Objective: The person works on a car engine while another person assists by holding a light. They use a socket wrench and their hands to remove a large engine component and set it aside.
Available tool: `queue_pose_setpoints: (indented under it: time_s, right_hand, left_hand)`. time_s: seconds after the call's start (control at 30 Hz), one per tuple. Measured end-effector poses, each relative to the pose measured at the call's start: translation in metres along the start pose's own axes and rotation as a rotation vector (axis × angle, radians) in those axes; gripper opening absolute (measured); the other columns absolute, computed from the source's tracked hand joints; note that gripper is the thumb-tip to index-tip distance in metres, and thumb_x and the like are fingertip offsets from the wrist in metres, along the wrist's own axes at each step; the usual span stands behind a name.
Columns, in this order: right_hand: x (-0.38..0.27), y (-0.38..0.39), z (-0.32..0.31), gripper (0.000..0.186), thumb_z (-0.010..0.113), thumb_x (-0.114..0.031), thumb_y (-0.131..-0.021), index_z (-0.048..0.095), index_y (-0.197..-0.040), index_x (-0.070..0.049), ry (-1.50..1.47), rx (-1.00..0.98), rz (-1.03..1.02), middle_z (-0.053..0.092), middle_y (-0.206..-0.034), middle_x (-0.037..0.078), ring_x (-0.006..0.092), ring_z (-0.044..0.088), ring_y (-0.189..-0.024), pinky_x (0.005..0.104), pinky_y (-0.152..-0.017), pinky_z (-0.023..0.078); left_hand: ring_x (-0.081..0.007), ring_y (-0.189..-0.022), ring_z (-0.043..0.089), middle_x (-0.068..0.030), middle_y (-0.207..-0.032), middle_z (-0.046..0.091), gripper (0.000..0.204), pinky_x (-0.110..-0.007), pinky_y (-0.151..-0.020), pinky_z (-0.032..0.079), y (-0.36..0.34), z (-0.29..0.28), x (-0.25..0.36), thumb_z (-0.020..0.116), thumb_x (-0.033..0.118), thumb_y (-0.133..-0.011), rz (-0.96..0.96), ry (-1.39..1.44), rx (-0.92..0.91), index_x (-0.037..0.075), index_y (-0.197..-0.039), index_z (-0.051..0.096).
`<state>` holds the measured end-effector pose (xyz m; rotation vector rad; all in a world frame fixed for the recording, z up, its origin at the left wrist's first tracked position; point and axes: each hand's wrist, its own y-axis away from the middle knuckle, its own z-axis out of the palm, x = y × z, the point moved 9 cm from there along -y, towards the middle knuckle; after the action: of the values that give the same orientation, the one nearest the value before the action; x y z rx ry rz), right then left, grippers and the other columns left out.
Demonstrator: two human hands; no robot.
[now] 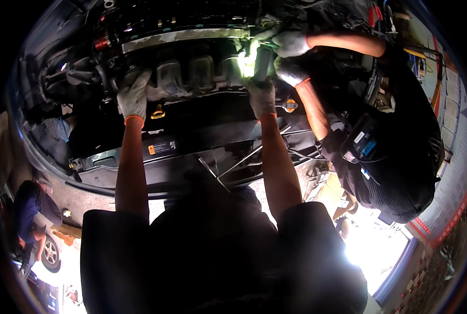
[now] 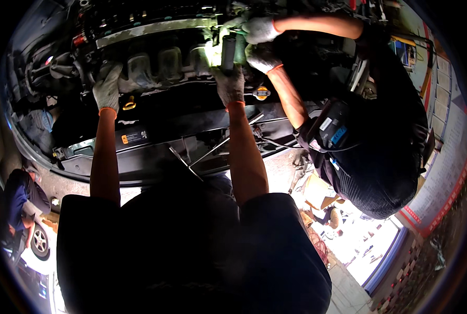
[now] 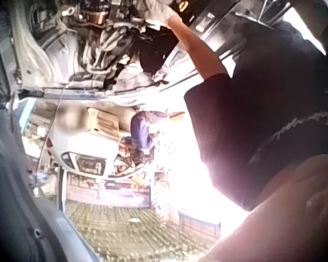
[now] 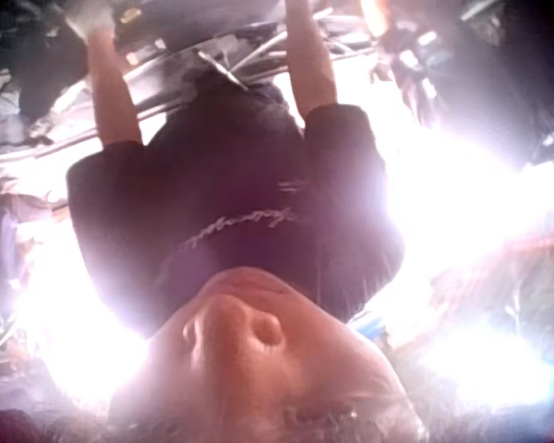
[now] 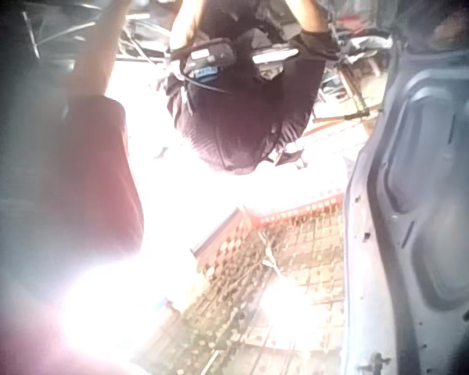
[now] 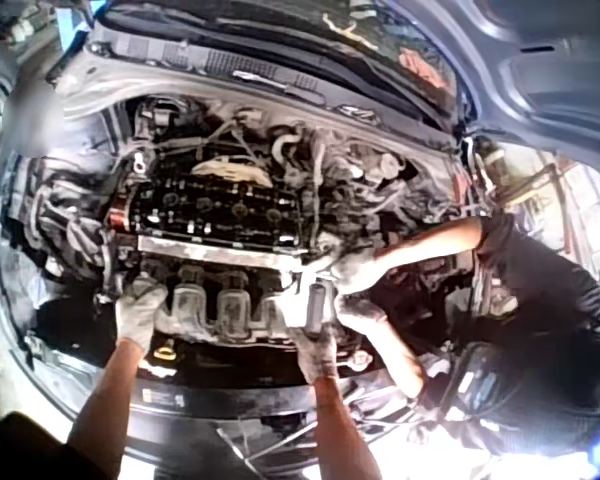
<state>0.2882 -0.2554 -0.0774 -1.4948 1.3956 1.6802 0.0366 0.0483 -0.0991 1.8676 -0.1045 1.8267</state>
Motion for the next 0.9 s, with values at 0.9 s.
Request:
queue_pose_setpoints:
  time_s: [0.9]
  right_hand:
    - [0.007, -0.020, -0.012, 0.049, 0.070, -0.002, -0.080, 0.058, -0.128, 0.001, -0.102, -0.058, -0.121, 0.063, -0.117, 0.006, 0.0201, 0.060, -0.103, 0.0349, -0.095, 0.045]
  left_hand:
    - [-0.0115, -0.082, 0.064, -0.0040, -0.096, 0.072, 0.027, -0.027, -0.074, 0.052, -0.001, 0.011, -0.041, 0.082, 0.011, -0.078, -0.276, 0.174, 0.185, 0.001, -0.101, 0.074]
